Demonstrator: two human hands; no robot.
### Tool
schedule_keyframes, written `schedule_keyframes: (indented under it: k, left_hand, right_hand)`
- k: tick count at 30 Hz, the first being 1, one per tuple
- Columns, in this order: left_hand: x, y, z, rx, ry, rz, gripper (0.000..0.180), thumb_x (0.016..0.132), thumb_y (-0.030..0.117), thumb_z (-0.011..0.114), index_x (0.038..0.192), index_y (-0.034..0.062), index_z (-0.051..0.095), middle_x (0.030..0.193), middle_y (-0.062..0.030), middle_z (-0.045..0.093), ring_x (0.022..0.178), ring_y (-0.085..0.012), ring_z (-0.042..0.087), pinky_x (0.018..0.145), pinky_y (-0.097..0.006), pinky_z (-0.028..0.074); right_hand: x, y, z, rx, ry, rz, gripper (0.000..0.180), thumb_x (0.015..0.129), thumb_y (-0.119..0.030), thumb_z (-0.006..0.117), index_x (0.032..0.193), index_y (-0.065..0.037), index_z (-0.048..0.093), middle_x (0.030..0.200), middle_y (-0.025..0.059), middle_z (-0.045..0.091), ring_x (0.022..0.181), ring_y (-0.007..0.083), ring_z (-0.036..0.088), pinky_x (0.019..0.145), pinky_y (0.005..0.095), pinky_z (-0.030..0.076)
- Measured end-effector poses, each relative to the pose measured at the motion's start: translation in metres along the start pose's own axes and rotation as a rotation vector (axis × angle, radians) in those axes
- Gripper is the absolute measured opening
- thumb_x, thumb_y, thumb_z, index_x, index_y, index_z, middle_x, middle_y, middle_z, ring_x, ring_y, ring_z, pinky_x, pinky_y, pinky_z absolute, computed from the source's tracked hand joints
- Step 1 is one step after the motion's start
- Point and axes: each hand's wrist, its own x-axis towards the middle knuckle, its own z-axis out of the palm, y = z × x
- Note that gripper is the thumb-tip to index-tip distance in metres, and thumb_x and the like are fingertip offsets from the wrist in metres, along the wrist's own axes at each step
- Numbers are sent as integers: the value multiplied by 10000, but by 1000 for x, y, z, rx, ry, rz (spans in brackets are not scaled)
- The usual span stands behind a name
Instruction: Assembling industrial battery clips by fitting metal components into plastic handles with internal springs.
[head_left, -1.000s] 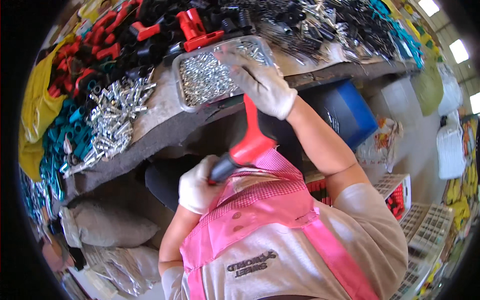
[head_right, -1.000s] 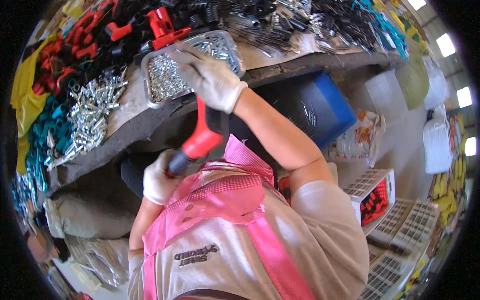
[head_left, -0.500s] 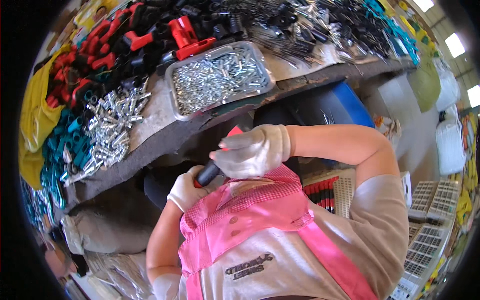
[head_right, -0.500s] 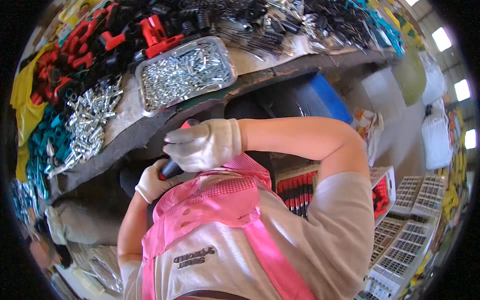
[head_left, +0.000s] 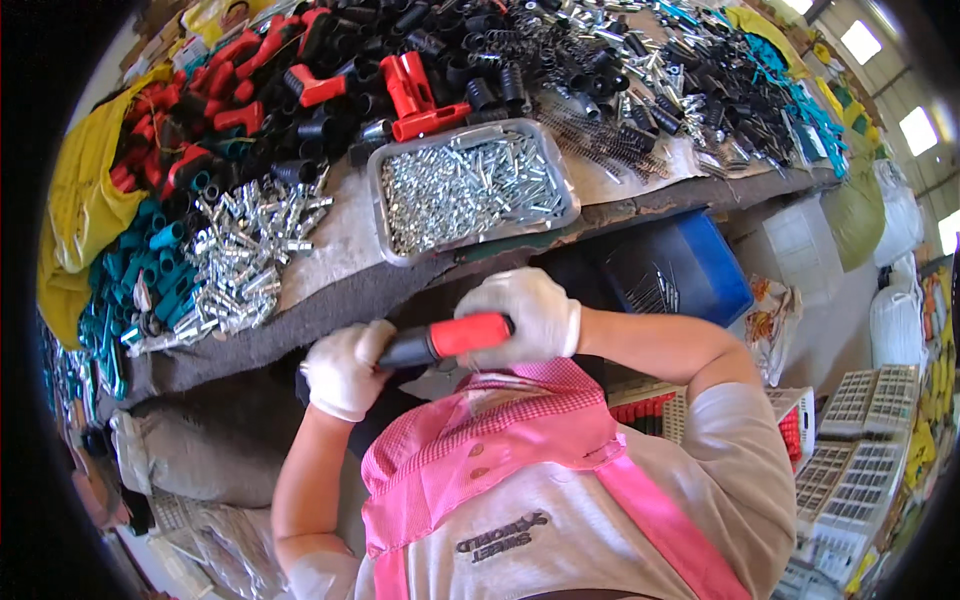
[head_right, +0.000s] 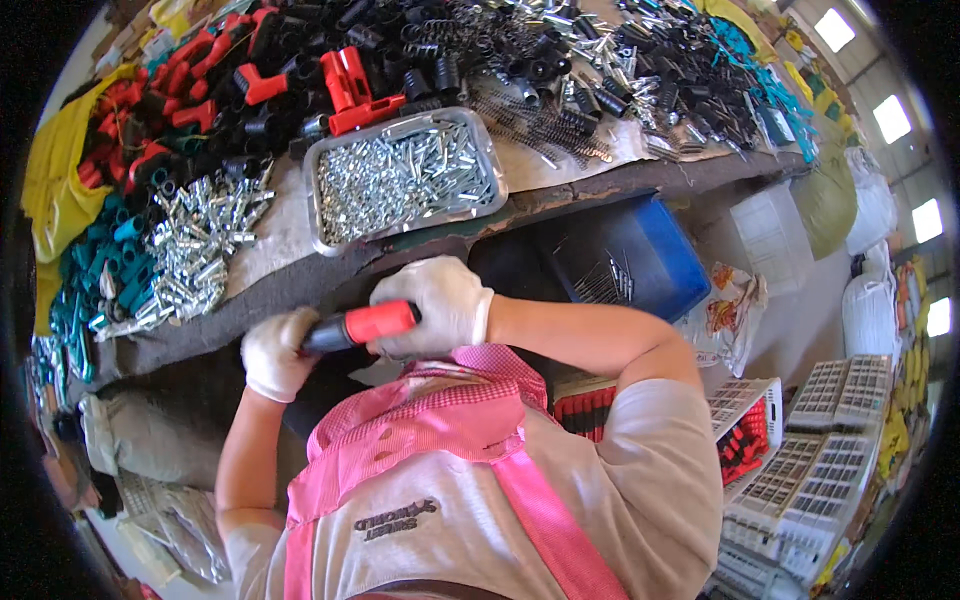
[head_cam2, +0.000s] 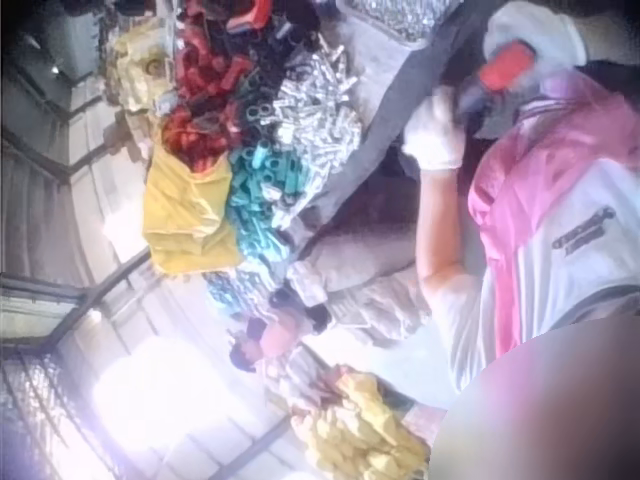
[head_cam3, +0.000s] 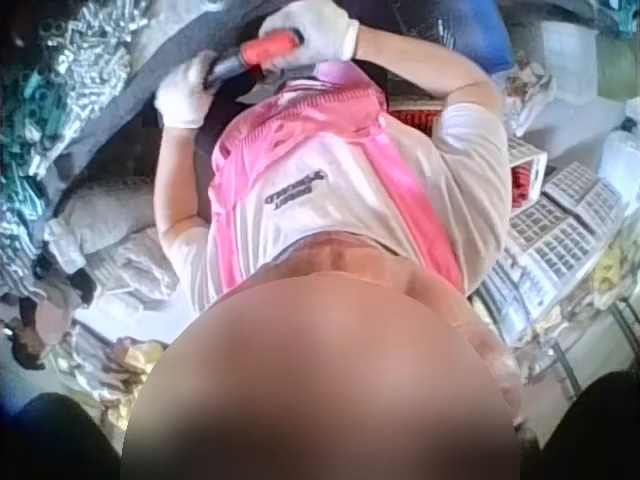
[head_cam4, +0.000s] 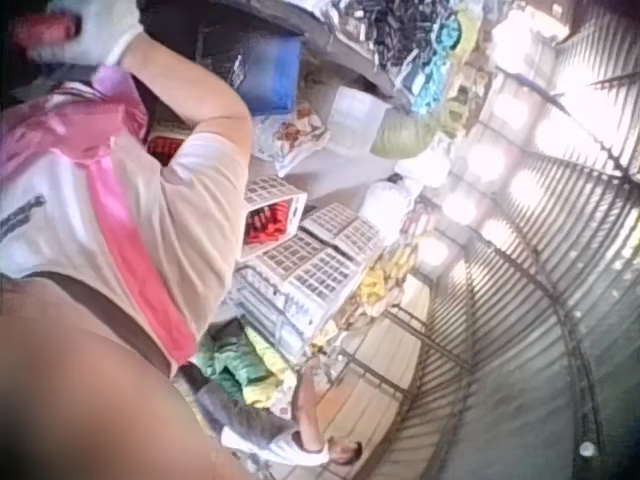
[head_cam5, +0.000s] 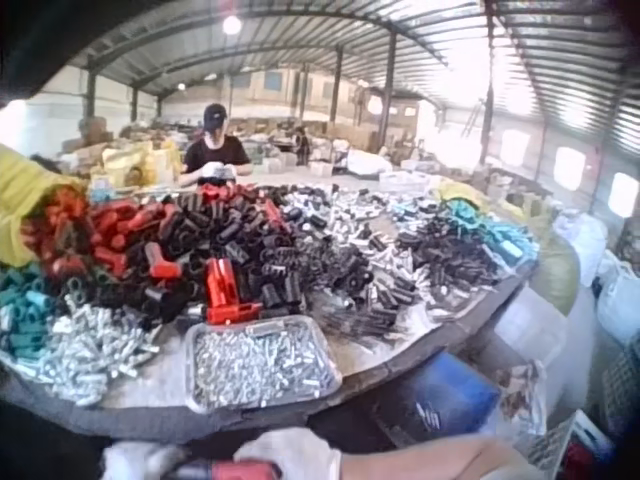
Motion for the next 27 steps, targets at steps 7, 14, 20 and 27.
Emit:
schedule_keyframes:
  k: [7, 14, 20, 27]
  left_hand:
    - [32, 11, 13, -1740, 750, -561, 593, 910, 259, 483, 1411, 48, 245, 1294, -151, 442, 1111, -278, 497, 994, -430, 379]
    - [54, 11, 25, -2243, 405, -424, 533, 953, 379, 454, 1368, 70, 324, 904, -26, 441, 670, -110, 423, 556, -262, 395]
    - [53, 24, 52, -2025, 298, -707, 508, 926, 387, 487, 1303, 64, 380, 870, -58, 484, 644, -152, 499, 534, -296, 451]
    - [58, 42, 59, -1770, 80, -524, 512, 900, 393, 520, 1228, 16, 410, 760, -85, 511, 578, -155, 508, 526, -271, 427]
  right_hand:
    - [8, 10, -11, 172, 144, -274, 610, 756, -417, 692, 1135, 29, 520, 1006, 192, 580, 891, 395, 563, 795, 424, 463]
    - [20, 216, -193, -766, 778, 600, 275, 882, -298, 469, 993, -104, 628, 1065, 147, 627, 932, 324, 618, 829, 419, 492]
    - [31, 281, -251, -831, 158, 1104, 480, 748, -327, 597, 1158, -78, 579, 1096, 190, 622, 967, 341, 620, 859, 414, 483]
    - [9, 282, -253, -536, 354, 904, 278, 742, -305, 654, 880, -68, 703, 812, 100, 686, 701, 195, 639, 681, 337, 504]
